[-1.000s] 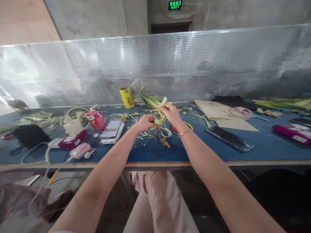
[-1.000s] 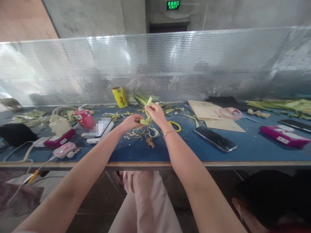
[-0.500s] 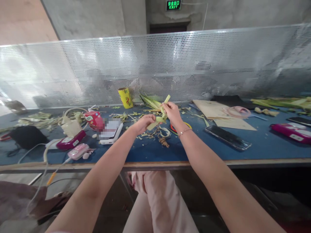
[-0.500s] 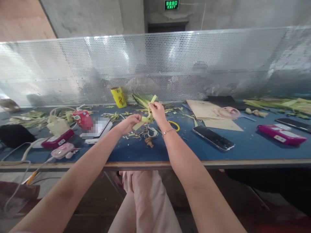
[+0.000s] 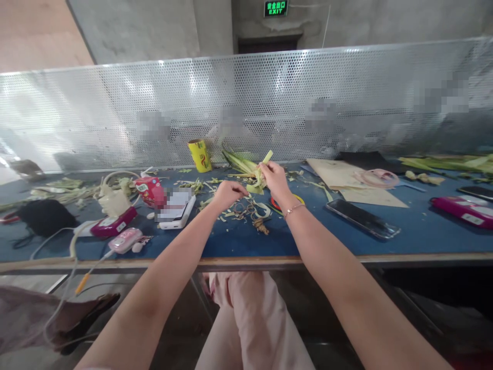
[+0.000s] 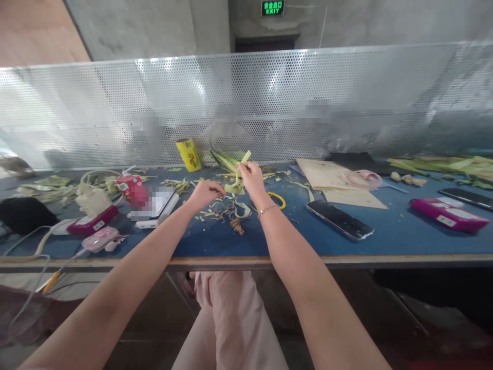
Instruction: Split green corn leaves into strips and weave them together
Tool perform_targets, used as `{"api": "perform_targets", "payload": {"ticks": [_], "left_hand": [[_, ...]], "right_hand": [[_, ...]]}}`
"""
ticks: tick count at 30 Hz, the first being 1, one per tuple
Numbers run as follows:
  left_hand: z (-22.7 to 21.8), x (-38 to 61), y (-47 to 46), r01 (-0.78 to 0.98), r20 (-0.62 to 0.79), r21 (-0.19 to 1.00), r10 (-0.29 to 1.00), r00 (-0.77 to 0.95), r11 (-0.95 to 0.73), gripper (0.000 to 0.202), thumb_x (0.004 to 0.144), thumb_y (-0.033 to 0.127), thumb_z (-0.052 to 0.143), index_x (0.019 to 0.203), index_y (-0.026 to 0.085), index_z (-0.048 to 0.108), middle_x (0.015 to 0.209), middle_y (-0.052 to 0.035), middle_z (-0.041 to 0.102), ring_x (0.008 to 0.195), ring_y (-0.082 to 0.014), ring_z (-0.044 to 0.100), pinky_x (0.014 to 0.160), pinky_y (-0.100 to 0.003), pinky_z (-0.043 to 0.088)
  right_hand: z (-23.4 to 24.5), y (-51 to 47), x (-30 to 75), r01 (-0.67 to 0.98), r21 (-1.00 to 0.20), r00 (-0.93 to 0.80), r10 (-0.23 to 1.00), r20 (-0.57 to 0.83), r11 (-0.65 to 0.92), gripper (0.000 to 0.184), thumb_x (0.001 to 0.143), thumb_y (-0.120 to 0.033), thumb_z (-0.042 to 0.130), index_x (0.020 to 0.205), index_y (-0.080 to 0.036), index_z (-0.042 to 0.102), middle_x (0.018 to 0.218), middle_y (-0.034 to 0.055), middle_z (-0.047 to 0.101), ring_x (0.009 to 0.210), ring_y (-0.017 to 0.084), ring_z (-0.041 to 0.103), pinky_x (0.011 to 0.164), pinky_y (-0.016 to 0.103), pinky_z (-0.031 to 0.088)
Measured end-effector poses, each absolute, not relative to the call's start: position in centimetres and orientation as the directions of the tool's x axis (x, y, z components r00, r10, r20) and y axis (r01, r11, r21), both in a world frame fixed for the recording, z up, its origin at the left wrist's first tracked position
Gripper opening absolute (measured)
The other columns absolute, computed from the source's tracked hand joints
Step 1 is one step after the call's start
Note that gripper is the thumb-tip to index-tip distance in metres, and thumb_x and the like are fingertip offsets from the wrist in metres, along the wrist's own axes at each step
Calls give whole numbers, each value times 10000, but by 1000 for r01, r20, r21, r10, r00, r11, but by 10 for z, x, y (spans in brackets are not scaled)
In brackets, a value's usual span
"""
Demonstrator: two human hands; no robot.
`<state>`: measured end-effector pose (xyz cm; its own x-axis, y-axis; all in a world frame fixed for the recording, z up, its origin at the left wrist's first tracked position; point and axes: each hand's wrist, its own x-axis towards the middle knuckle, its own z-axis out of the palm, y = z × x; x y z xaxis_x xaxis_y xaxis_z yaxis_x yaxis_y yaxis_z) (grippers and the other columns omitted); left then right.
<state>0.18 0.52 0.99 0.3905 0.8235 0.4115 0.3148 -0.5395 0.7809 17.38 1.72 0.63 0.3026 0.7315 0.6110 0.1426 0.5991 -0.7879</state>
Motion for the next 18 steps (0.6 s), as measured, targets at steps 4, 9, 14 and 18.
{"api": "perform_targets", "payload": {"ticks": [4,9,14,18], "left_hand": [[12,-3,4,416,660,417,584,472,-808,255,646,40,536,618,228,707,827,-50,707,915,-207,586,919,-365,415],[14,-4,-4,434,680,348,542,493,-831,192,698,101,543,714,229,687,994,-78,690,1029,-229,556,988,-406,377],[14,9,-16,287,626,641,701,343,-712,196,695,167,617,878,196,554,930,-70,651,962,-192,591,916,-368,433],[17,15,-15,-8,269,959,903,336,-283,176,787,299,559,857,192,438,767,-24,616,683,-140,623,664,-301,493]], "right_hand": [[7,18,176,87,-789,381,712,590,608,298,807,-449,530,712,-171,578,539,-55,377,498,78,370,494,229,303],[7,21,179,24,-808,483,701,525,589,267,812,-410,508,735,-166,586,552,-53,384,504,75,364,500,222,307],[6,22,179,32,-809,496,693,523,587,261,808,-403,506,722,-169,581,558,-48,398,510,79,379,501,225,305],[5,22,177,82,-804,475,686,552,590,293,820,-442,489,722,-176,565,560,-46,401,511,83,396,504,226,313]]}}
